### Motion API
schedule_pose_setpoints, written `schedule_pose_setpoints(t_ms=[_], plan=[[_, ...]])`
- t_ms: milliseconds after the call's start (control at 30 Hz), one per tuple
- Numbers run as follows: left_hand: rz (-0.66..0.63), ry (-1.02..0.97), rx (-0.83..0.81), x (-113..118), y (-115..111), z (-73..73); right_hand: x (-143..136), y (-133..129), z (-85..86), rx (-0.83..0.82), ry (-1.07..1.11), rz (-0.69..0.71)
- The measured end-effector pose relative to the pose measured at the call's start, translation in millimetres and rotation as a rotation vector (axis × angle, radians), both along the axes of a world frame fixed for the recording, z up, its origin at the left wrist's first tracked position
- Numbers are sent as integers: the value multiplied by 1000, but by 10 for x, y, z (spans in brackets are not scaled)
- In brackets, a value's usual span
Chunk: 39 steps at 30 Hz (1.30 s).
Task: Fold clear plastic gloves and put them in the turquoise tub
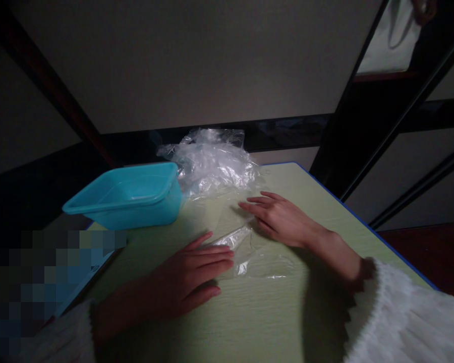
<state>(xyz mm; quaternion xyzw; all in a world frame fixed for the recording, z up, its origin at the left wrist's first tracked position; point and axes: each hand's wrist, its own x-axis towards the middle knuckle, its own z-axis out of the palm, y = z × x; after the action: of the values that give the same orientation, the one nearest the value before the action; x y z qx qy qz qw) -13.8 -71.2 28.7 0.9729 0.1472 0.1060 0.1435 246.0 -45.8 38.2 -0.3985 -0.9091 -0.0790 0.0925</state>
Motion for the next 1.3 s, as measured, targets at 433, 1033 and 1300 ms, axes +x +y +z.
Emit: schedule_pose_setpoints(t_ms=[433,1033,1300], plan=[[-190,44,-47,69,-166,-6,-126,-40,-79,-135,-59,80],[329,23,-22,77,-26,-231,-203,-96,-80,-283,231,-27],[317,276,-22,-3,67,-100,21,-47,-172,-553,129,79]])
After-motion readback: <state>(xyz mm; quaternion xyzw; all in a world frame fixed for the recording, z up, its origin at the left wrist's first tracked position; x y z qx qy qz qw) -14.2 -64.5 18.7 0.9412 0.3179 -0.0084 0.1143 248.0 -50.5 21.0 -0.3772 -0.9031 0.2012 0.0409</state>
